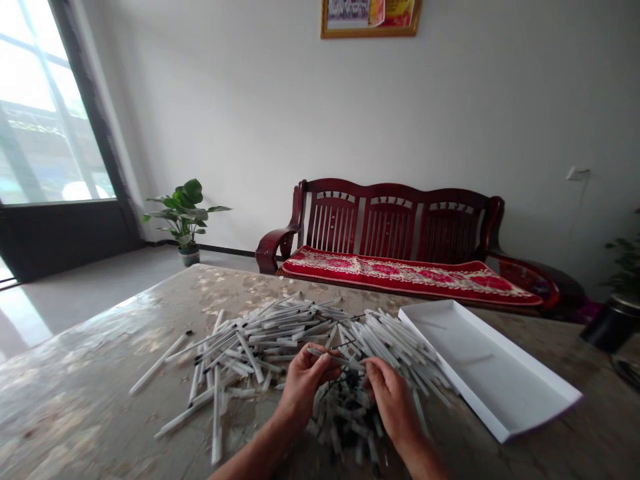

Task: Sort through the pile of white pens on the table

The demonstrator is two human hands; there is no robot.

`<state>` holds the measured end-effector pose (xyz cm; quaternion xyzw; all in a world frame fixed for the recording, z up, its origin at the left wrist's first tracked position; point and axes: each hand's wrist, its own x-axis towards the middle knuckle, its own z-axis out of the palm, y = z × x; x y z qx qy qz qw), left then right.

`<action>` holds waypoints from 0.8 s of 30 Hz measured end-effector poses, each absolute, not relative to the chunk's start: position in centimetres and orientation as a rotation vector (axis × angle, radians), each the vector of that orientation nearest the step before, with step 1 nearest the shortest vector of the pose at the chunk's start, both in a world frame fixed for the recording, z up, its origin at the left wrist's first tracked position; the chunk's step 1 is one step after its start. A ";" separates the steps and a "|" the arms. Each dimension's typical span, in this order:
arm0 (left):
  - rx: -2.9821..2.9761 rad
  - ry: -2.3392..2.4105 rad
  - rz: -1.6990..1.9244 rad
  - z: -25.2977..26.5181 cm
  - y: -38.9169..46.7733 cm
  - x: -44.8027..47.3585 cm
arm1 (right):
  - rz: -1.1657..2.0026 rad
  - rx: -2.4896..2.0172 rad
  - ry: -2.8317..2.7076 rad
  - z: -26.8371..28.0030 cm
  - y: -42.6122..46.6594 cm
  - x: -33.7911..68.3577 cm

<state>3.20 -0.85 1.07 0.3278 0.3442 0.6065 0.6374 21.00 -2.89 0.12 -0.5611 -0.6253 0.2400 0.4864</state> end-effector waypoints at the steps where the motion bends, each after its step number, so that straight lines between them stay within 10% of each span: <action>1: 0.748 0.789 1.384 1.1 -0.8 3.2 | 0.575 -1.382 -1.538 0.1 -2.9 21.0; 24: 0.712 0.850 1.385 0.6 -0.1 2.8 | 0.476 -1.356 -1.539 -0.1 -3.0 20.8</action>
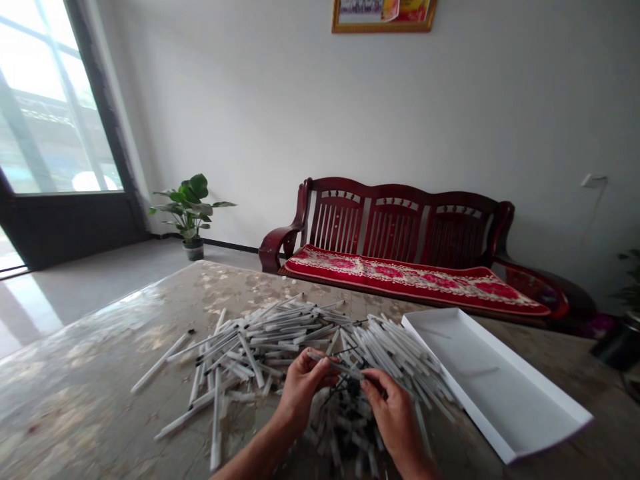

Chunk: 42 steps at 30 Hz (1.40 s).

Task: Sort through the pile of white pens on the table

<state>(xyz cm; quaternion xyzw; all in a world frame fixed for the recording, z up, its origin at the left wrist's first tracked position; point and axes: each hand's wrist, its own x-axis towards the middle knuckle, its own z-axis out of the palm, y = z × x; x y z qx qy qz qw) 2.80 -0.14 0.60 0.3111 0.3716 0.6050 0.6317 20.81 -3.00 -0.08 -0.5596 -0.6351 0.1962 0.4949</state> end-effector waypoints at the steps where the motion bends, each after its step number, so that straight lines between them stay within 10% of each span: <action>1: 0.712 0.850 1.384 0.6 -0.2 2.8 | 0.478 -1.375 -1.544 -0.1 -3.0 20.8; 42: 0.500 1.023 1.614 0.3 1.5 -0.1 | 0.185 -1.573 -1.610 -1.2 -1.4 26.3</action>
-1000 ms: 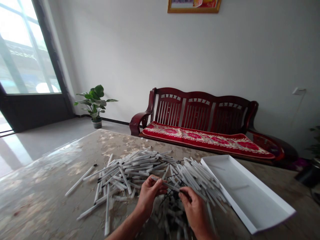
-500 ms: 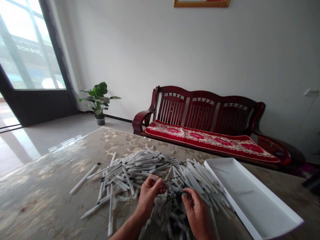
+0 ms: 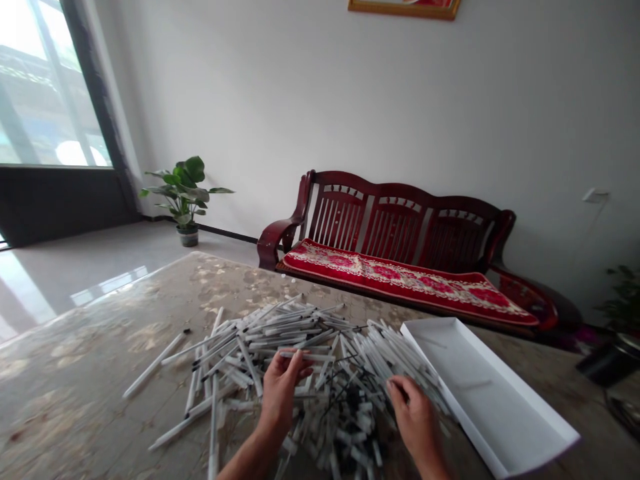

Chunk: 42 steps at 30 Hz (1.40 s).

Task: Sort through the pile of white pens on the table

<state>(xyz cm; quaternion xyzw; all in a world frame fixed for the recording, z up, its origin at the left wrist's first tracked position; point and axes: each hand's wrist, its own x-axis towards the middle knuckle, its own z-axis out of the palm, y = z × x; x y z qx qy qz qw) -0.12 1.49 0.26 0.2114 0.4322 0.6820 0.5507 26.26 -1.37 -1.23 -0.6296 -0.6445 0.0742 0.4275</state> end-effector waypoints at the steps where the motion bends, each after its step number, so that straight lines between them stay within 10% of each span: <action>1: 0.495 1.032 1.627 0.2 1.6 -0.2 | 0.180 -1.643 -1.581 -1.2 -1.2 26.7; 21: 0.711 0.866 1.365 -0.5 1.1 2.5 | 0.387 -1.391 -2.019 2.5 -1.3 20.1; 42: 2.300 1.955 0.566 2.6 3.6 -1.2 | -0.456 -1.700 -1.868 -2.3 0.5 26.5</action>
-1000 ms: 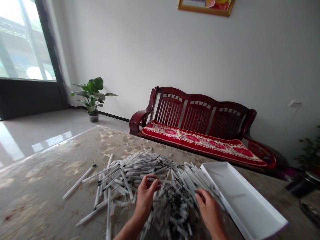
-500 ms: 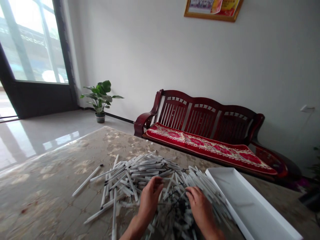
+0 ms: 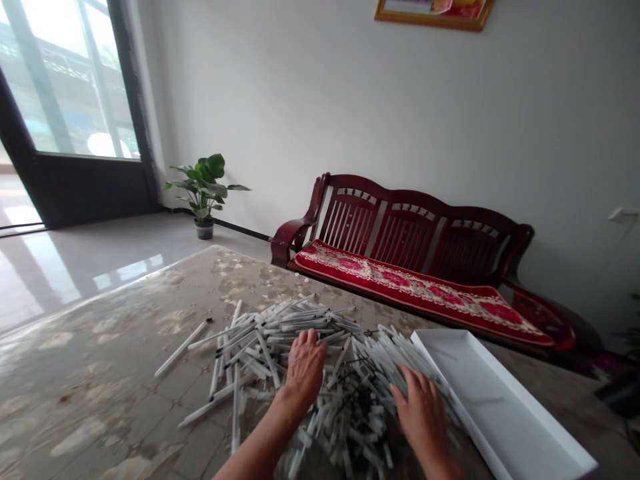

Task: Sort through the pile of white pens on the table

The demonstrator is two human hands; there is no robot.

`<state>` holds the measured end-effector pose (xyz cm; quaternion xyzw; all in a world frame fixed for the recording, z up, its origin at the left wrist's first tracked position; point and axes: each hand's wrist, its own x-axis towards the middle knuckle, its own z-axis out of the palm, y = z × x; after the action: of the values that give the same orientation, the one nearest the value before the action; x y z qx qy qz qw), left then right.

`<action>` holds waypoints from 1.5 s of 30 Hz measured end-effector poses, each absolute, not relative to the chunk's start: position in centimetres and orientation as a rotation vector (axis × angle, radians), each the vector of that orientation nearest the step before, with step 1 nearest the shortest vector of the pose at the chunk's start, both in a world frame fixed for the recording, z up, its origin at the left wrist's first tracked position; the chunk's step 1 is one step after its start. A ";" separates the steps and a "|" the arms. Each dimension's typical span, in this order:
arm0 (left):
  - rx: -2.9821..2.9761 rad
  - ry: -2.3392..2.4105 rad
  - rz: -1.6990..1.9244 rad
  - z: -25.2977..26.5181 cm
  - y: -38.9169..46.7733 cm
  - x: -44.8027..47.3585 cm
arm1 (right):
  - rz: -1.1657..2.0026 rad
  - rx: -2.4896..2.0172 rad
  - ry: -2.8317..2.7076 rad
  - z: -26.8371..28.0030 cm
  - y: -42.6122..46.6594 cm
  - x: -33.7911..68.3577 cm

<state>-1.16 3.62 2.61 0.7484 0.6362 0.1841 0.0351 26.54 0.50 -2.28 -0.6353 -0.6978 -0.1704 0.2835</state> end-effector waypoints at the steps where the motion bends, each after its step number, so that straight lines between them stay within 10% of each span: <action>1: 2.309 1.946 0.546 2.5 3.7 -1.1 | -0.484 -1.709 -1.869 -2.7 0.2 26.8; 23: 2.377 1.887 0.542 2.6 5.3 -2.3 | -0.357 -1.623 -1.892 -2.8 4.2 24.7; 45: 2.738 1.330 1.051 -0.4 -0.2 -0.9 | 0.491 -1.688 -1.719 0.3 -2.0 19.2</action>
<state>-0.90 -0.22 -0.45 0.8497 0.4126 0.3260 -0.0391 19.23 -1.98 0.31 -0.6468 -0.6589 0.1882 0.3347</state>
